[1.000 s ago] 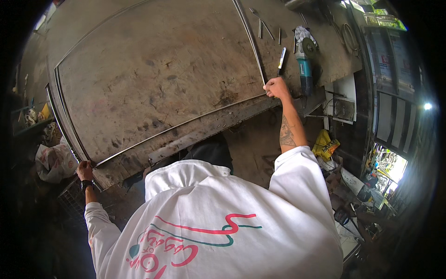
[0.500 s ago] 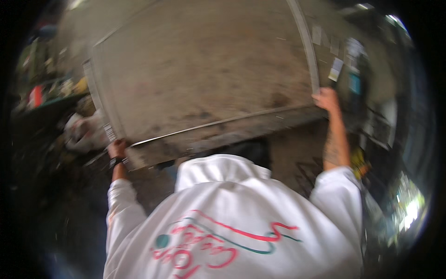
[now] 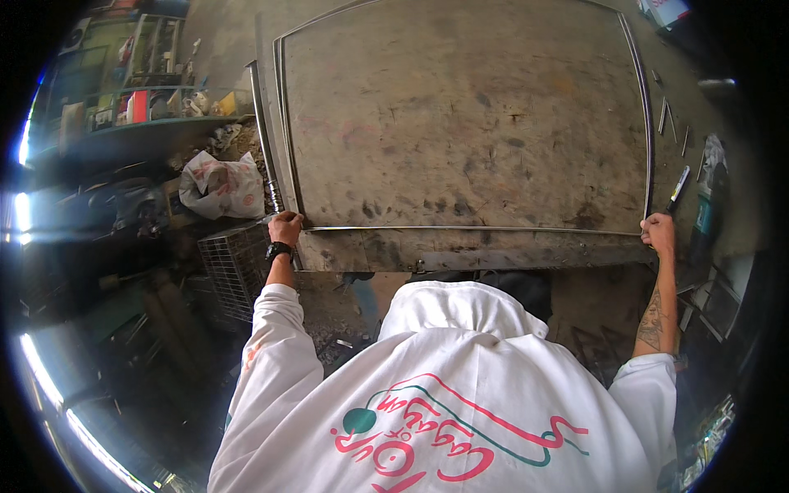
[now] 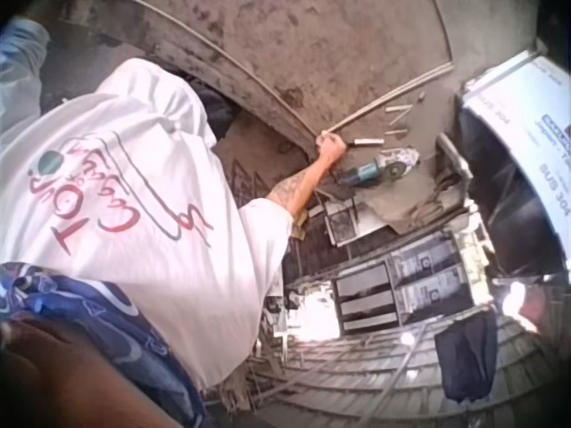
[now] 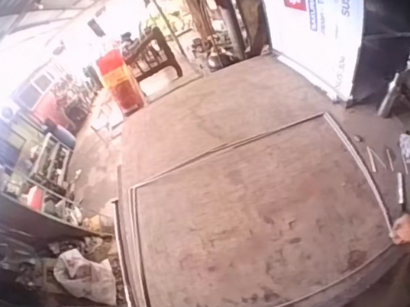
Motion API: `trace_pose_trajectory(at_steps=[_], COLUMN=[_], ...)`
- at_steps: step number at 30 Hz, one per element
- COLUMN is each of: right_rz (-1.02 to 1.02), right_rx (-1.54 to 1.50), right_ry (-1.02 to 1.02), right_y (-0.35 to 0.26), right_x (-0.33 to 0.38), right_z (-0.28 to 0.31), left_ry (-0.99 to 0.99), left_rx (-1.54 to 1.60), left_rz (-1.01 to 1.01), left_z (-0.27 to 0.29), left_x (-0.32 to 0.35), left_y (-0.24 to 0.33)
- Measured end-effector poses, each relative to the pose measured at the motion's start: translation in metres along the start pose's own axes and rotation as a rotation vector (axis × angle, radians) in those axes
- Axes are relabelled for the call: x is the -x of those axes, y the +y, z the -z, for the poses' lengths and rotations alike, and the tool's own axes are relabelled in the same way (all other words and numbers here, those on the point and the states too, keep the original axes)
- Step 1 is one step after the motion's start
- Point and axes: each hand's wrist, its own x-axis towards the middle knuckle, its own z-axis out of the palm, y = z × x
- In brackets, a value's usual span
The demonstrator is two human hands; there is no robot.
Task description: The person handles several metal rods, places them on a workbench, and uses a tape measure to measure their lengths. The person repeatedly measures different rods and adjusts their positions on the bench.
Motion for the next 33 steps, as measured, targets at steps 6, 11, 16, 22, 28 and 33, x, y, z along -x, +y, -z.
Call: trace_pose_trajectory(at_steps=[6, 11, 16, 22, 28, 33], right_rz=[0.023, 0.034, 0.002, 0.147, 0.163, 0.164], right_rx=[-0.015, 0.041, 0.119, 0.166, 0.215, 0.259], right_ry=[-0.005, 0.054, 0.081, 0.165, 0.217, 0.215], right_y=[-0.003, 0.006, -0.019, -0.015, -0.018, -0.020], right_x=[-0.009, 0.005, 0.014, 0.031, 0.038, 0.032], right_z=[-0.009, -0.003, -0.008, -0.017, -0.020, -0.018], left_ry=[-0.100, -0.076, 0.020, 0.063, 0.047, 0.061], left_rx=[0.206, 0.058, -0.044, -0.057, -0.013, 0.124], left_rz=[0.079, 0.018, -0.063, -0.122, -0.100, -0.063], left_z=[-0.002, -0.003, -0.007, -0.007, -0.012, -0.030], left_x=[-0.019, -0.011, -0.001, -0.001, -0.003, -0.024], left_y=[-0.049, -0.013, -0.010, -0.010, -0.012, -0.059])
